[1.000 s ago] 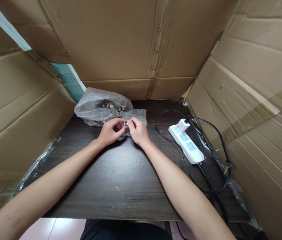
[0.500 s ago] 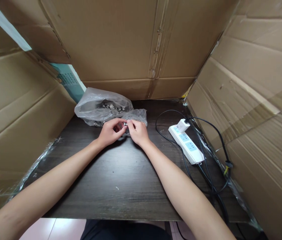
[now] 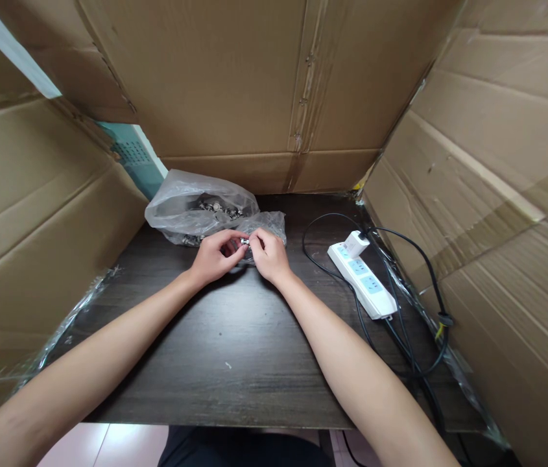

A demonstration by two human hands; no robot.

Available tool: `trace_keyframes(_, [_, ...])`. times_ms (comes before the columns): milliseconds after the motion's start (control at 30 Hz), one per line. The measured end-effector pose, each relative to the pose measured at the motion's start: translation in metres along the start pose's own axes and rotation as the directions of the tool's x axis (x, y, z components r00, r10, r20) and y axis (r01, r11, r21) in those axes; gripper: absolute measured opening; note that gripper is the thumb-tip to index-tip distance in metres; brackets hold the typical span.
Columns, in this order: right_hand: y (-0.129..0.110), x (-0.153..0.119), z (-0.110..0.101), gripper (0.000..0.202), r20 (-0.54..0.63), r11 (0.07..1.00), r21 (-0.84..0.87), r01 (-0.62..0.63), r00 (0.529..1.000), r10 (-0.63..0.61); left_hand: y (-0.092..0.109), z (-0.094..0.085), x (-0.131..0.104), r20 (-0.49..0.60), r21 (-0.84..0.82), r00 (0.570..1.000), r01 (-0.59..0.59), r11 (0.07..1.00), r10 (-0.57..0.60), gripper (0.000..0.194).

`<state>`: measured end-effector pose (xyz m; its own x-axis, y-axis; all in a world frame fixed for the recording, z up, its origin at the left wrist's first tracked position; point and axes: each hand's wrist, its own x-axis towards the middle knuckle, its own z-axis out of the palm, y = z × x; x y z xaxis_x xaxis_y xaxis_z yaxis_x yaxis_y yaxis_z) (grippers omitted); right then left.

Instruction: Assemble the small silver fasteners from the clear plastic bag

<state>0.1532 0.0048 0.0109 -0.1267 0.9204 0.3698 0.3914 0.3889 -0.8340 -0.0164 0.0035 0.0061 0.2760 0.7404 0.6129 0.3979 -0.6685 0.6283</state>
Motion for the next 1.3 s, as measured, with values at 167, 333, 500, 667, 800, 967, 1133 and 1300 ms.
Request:
trace_keyframes(167, [-0.0025,-0.0014,0.0007,0.039,0.012,0.998,-0.057,-0.002,1.0,0.003,0.0003,0.0004,0.0003,-0.015,0.004,1.0,-0.004,1.0,0.004,0.018])
trace_keyframes(333, [-0.0038,-0.001,-0.0008,0.025,-0.025,0.999,-0.016,0.035,0.999,-0.035,0.0005,0.0001,0.0004,-0.006,0.008,1.0,0.007,1.0,-0.007,0.018])
trace_keyframes(500, [-0.0013,-0.0003,-0.0011,0.011,0.008,0.999,0.031,0.024,1.0,-0.024,0.0004,-0.001,0.0004,0.006,0.016,1.0,-0.002,1.0,0.001,0.019])
trace_keyframes(667, [0.0002,-0.0013,0.0007,0.033,0.016,1.0,-0.002,0.016,1.0,-0.016,-0.0001,-0.0008,0.0004,-0.003,0.024,1.0,-0.009,1.0,0.009,0.018])
trace_keyframes(800, [-0.0007,-0.0015,0.0008,0.041,0.016,0.999,-0.024,0.022,1.0,-0.022,-0.0007,0.0002,0.0004,-0.008,0.016,1.0,0.001,1.0,-0.001,0.017])
trace_keyframes(967, [-0.0006,0.0001,-0.0004,0.023,-0.005,0.999,0.007,0.035,0.999,-0.035,0.0,0.0001,0.0004,-0.014,0.012,1.0,-0.008,1.0,0.008,0.017])
trace_keyframes(1133, [0.002,0.0004,0.0003,0.019,0.012,0.999,0.045,0.027,1.0,-0.027,0.0016,-0.0012,0.0005,-0.003,0.013,1.0,-0.003,1.0,0.003,0.018])
trace_keyframes(1300, [0.0011,-0.0007,0.0022,0.043,0.013,1.0,-0.02,0.013,1.0,-0.012,0.0011,-0.0011,0.0006,-0.008,0.024,1.0,-0.01,1.0,0.01,0.017])
